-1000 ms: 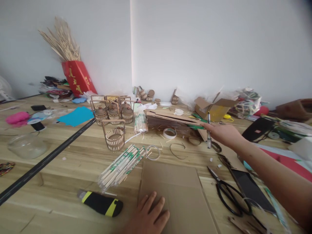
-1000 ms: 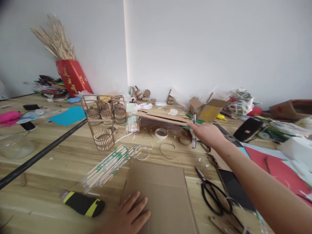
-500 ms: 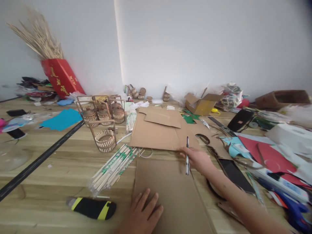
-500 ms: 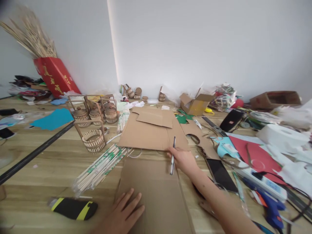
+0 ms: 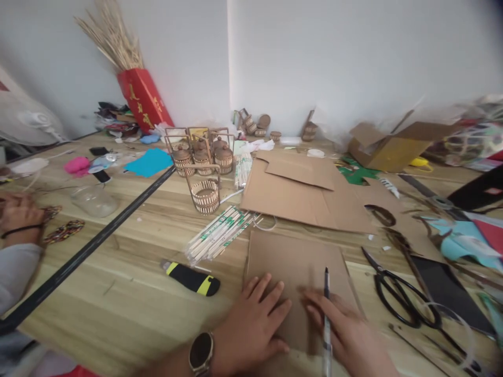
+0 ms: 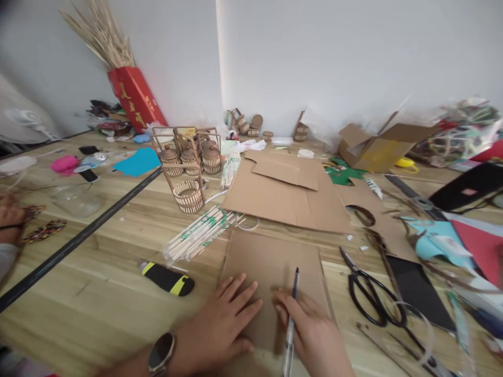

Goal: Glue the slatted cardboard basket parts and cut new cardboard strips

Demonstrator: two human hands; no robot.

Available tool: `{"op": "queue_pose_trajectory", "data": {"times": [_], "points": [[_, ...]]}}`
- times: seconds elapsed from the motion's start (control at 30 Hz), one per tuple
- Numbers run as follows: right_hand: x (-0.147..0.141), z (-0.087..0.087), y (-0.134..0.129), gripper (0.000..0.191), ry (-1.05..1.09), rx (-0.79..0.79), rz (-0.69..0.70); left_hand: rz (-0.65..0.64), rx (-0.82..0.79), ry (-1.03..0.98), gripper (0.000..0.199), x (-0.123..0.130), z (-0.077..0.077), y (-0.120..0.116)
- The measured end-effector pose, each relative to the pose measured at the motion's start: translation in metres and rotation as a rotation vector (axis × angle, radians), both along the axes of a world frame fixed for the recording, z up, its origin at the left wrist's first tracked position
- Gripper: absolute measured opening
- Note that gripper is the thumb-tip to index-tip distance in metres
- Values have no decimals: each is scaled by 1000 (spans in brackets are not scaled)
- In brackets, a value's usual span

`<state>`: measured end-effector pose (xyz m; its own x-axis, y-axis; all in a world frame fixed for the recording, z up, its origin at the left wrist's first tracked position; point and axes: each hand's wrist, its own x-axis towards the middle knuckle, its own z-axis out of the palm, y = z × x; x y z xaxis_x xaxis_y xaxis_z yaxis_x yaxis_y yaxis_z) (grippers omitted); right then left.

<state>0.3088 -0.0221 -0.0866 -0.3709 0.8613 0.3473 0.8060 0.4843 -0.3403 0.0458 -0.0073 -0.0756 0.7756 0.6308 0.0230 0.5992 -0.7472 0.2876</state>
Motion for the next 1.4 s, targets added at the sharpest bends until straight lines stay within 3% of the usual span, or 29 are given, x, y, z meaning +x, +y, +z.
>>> {"op": "queue_pose_trajectory", "data": {"times": [0.1, 0.33, 0.63, 1.03, 1.4], "points": [[-2, -3, 7, 27, 43, 29, 11, 8, 14, 0, 70, 1, -2, 0], [-15, 10, 3, 28, 64, -47, -46, -26, 40, 55, 71, -1, -5, 3], [-17, 11, 0, 32, 80, -140, -87, -57, 169, 12, 70, -6, -32, 5], [-22, 3, -1, 69, 24, -124, -100, -65, 245, 12, 76, -7, -31, 5], [-24, 11, 0, 51, 34, -105, -66, -88, 254, -8, 76, -10, -36, 8]]}}
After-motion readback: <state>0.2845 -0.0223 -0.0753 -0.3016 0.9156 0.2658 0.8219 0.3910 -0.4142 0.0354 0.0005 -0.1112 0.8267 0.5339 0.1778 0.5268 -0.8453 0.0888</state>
